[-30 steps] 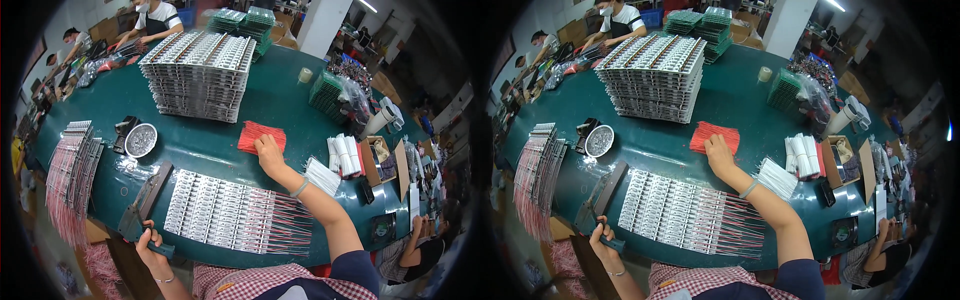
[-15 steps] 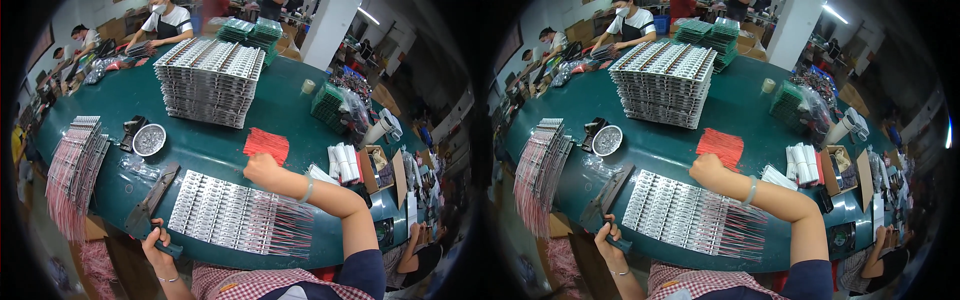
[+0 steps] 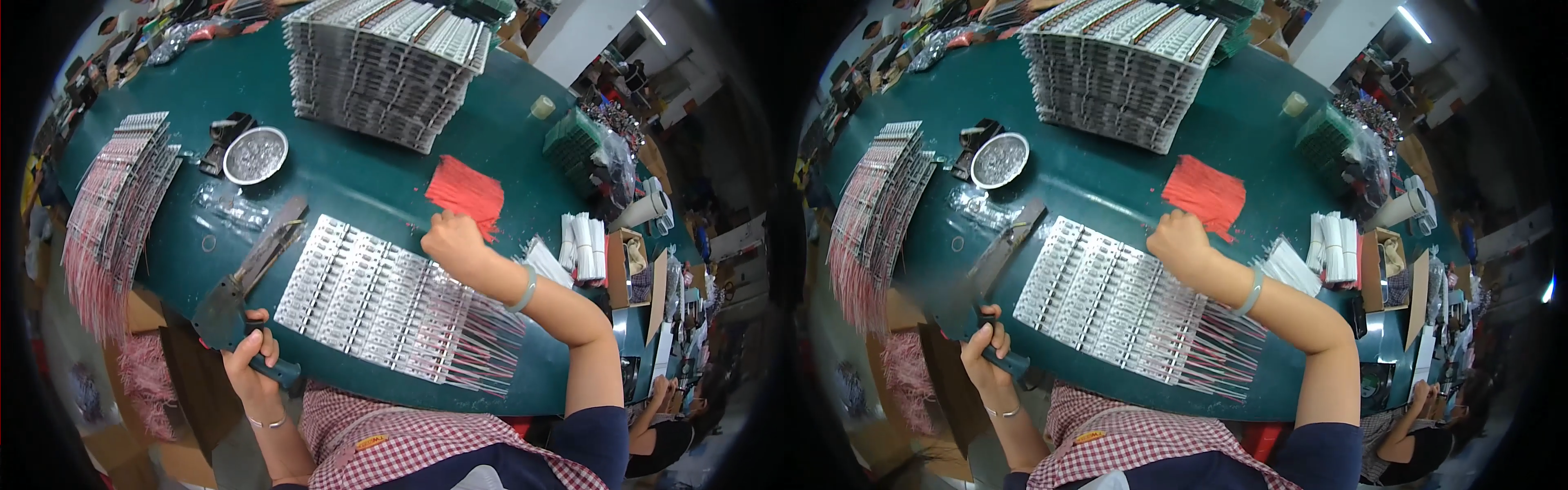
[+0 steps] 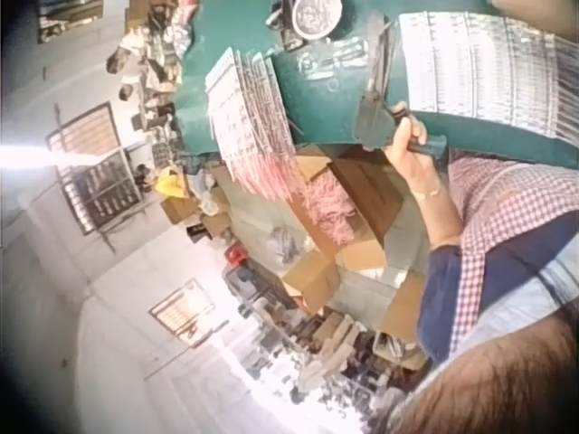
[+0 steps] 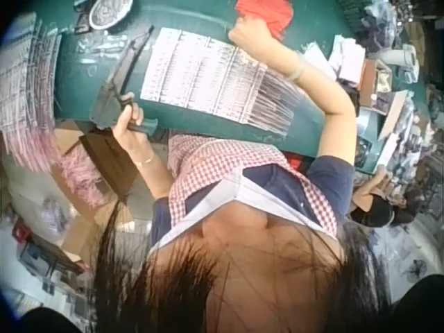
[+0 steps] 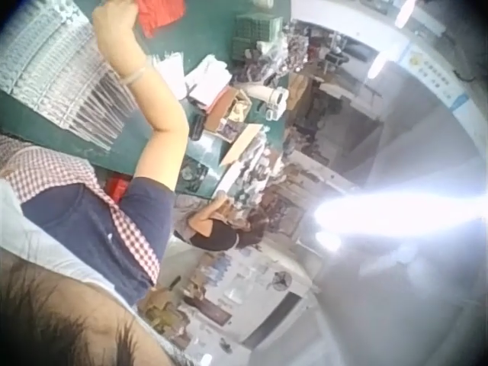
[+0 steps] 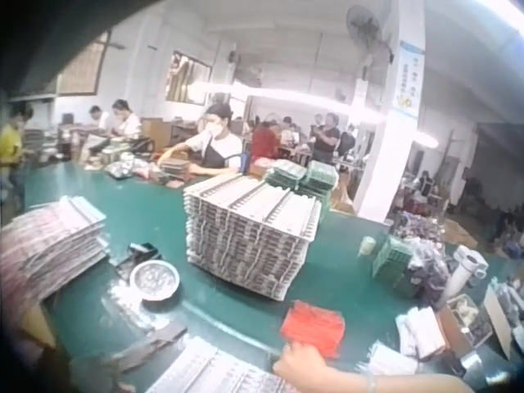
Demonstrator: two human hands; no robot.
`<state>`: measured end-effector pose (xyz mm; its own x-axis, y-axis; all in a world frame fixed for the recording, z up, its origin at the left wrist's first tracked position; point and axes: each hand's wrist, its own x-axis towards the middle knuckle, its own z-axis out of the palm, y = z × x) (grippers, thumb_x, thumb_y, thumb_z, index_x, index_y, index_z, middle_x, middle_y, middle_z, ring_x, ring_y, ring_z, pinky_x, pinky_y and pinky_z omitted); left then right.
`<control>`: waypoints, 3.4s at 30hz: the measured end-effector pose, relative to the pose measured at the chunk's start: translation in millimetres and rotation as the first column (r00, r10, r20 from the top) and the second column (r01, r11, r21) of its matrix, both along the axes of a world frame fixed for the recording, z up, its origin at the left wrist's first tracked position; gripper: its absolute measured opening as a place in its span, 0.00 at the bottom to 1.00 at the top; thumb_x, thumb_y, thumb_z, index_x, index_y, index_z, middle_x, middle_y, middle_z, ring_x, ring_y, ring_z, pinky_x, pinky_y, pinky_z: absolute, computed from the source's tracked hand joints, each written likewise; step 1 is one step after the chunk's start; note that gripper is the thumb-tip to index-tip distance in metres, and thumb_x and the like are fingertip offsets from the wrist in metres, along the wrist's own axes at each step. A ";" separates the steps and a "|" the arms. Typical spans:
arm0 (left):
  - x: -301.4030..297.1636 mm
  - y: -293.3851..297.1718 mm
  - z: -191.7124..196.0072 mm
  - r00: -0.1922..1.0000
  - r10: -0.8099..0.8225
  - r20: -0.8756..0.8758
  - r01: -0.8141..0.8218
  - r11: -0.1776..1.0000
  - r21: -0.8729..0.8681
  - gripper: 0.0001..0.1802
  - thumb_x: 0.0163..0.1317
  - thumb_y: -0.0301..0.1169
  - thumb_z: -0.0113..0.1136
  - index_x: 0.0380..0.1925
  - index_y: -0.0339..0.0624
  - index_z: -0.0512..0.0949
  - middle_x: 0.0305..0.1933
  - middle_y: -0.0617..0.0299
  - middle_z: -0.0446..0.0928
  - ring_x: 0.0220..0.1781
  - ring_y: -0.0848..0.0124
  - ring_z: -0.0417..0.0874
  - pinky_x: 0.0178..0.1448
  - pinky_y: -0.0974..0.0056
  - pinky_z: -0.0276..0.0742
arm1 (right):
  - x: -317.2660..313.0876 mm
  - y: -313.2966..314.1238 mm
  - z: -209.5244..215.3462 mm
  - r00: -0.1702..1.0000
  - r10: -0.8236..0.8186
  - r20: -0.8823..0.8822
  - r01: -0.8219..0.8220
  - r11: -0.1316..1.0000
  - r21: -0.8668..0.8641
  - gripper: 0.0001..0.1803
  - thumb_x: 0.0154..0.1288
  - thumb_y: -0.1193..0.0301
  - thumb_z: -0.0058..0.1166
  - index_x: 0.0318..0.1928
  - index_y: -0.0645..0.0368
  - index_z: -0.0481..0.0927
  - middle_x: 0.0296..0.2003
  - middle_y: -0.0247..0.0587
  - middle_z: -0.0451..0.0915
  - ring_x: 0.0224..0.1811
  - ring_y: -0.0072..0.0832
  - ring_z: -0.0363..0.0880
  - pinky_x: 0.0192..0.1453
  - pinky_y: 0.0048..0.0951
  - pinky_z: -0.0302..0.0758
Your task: The person solders wires to LED light strips using a soldering iron and solder.
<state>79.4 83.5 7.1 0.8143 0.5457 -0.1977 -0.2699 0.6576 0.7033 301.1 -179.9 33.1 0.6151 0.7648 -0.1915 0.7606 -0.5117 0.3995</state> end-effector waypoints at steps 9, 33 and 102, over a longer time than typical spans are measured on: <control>3.8 -4.3 -13.3 0.997 -0.039 -0.060 0.038 0.999 -0.013 0.19 0.51 0.18 0.58 0.46 0.28 0.73 0.44 0.46 0.78 0.23 0.73 0.73 0.21 0.71 0.69 | 5.7 -13.0 -12.1 0.999 -0.004 -0.036 0.004 1.000 0.023 0.05 0.46 0.71 0.62 0.26 0.57 0.87 0.30 0.42 0.80 0.36 0.35 0.81 0.29 0.32 0.77; 11.1 -37.1 13.0 0.992 -0.002 -0.129 0.038 0.960 0.277 0.22 0.51 0.16 0.60 0.49 0.32 0.73 0.45 0.46 0.78 0.23 0.71 0.74 0.22 0.72 0.70 | -21.7 -21.9 -22.3 1.000 -0.003 -0.001 0.003 0.812 0.584 0.11 0.47 0.79 0.58 0.34 0.59 0.84 0.30 0.38 0.77 0.36 0.35 0.77 0.33 0.34 0.75; 26.3 -77.0 -0.2 0.962 -0.257 -0.098 0.263 0.963 0.062 0.25 0.59 0.27 0.67 0.55 0.35 0.69 0.44 0.51 0.77 0.26 0.72 0.76 0.24 0.70 0.73 | -109.5 21.1 3.5 0.317 0.611 -0.725 0.761 0.293 0.579 0.10 0.61 0.76 0.62 0.43 0.62 0.86 0.35 0.43 0.85 0.37 0.30 0.84 0.44 0.30 0.78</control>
<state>105.6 6.5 7.0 0.9112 0.3333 -0.2420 -0.0316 0.6424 0.7657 191.7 -158.8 36.6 0.6685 0.7406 0.0680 0.0779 0.0211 -0.9967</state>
